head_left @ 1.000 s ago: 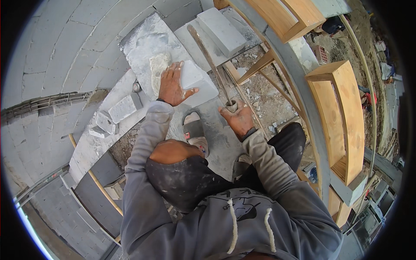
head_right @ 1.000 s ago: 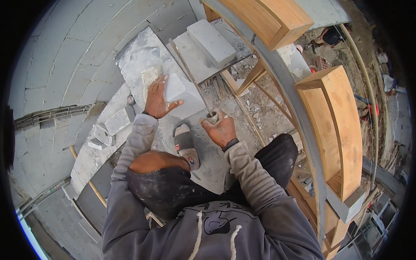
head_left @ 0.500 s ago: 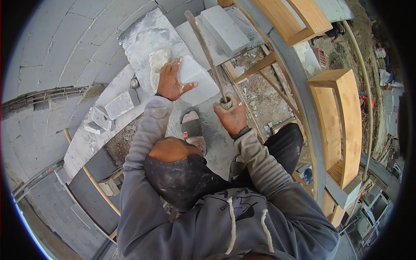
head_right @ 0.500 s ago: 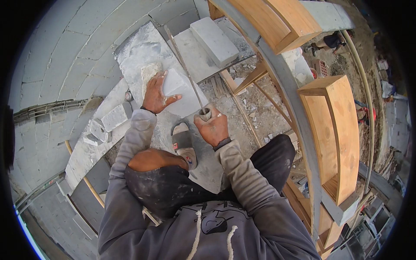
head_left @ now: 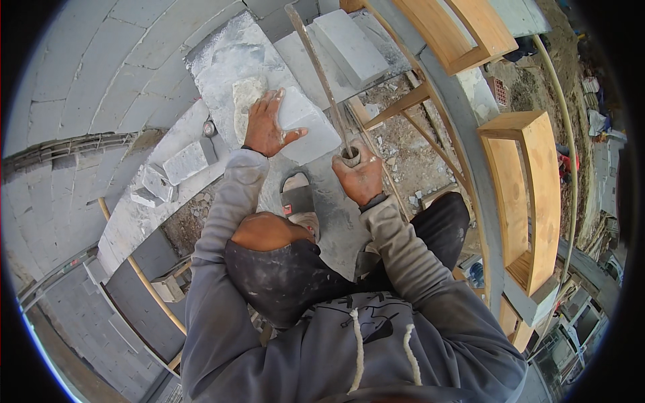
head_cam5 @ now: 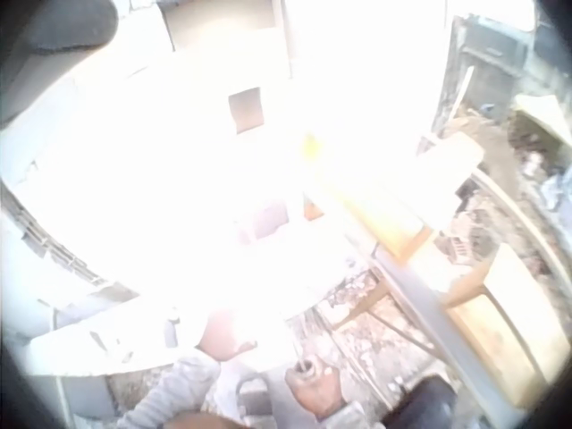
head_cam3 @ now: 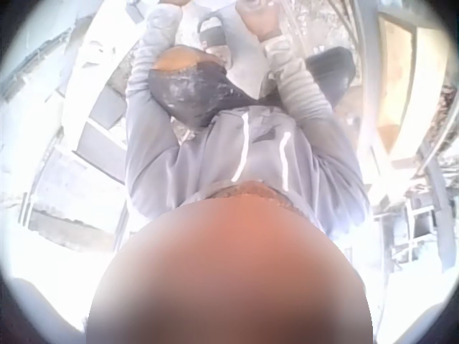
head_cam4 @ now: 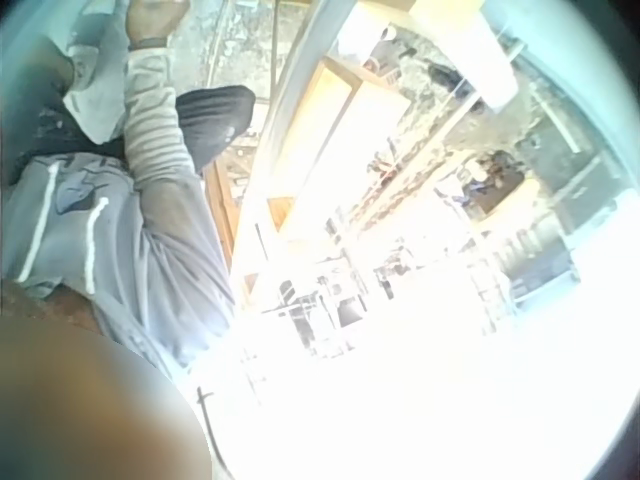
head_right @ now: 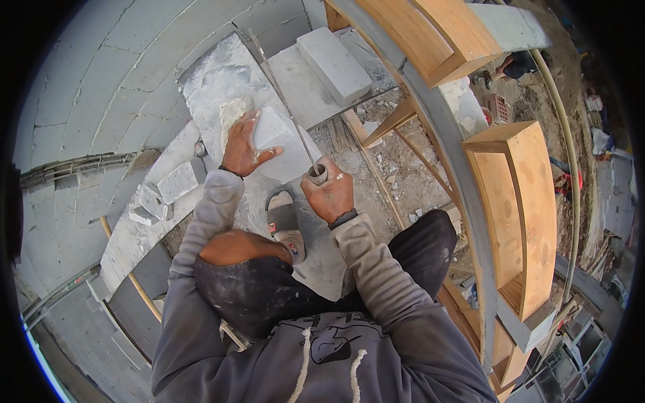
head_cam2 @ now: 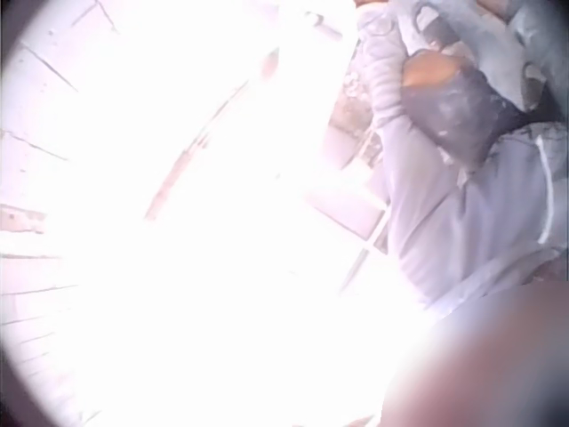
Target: The person applies mortar to a frame with a trowel, sets a concrete block in place, shapes another concrete block using a hand tool, and fits the trimmed block onto the wooden structure.
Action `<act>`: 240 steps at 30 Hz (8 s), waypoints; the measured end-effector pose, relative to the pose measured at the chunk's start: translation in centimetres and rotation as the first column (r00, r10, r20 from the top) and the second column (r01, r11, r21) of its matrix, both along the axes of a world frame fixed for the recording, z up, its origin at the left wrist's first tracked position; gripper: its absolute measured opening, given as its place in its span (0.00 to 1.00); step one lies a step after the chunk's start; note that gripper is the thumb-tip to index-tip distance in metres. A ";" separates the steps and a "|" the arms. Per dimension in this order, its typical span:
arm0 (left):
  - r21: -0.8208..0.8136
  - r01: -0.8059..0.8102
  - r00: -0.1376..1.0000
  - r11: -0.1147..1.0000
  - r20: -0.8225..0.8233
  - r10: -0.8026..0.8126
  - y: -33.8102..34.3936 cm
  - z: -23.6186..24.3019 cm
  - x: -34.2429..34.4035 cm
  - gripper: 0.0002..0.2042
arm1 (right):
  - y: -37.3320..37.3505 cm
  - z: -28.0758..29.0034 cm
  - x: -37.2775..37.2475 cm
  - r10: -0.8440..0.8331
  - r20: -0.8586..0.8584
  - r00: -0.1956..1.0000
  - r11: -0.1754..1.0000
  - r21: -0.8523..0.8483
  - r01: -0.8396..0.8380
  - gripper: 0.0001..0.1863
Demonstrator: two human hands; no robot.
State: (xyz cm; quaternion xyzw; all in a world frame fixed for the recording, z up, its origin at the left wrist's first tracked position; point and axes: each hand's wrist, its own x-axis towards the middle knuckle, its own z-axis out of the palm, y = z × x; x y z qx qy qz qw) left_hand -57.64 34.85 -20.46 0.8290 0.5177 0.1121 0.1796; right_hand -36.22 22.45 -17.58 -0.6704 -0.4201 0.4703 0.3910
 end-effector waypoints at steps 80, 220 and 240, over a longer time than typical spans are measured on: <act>-0.009 -0.007 0.995 1.000 0.103 0.008 0.3 0.1 1.6 0.47 | 0.8 -6.5 3.3 0.125 0.109 0.986 0.990 -0.073 -0.118 0.12; 0.136 0.183 0.973 0.974 -0.164 -0.160 -7.4 0.5 2.3 0.56 | -9.0 -13.6 0.2 0.176 0.184 0.967 0.874 -0.481 -0.067 0.17; -0.429 -0.403 0.554 0.808 0.589 0.589 -8.2 1.1 -7.7 0.38 | 0.5 -11.3 -0.9 0.403 0.496 0.769 0.890 -0.408 -0.203 0.17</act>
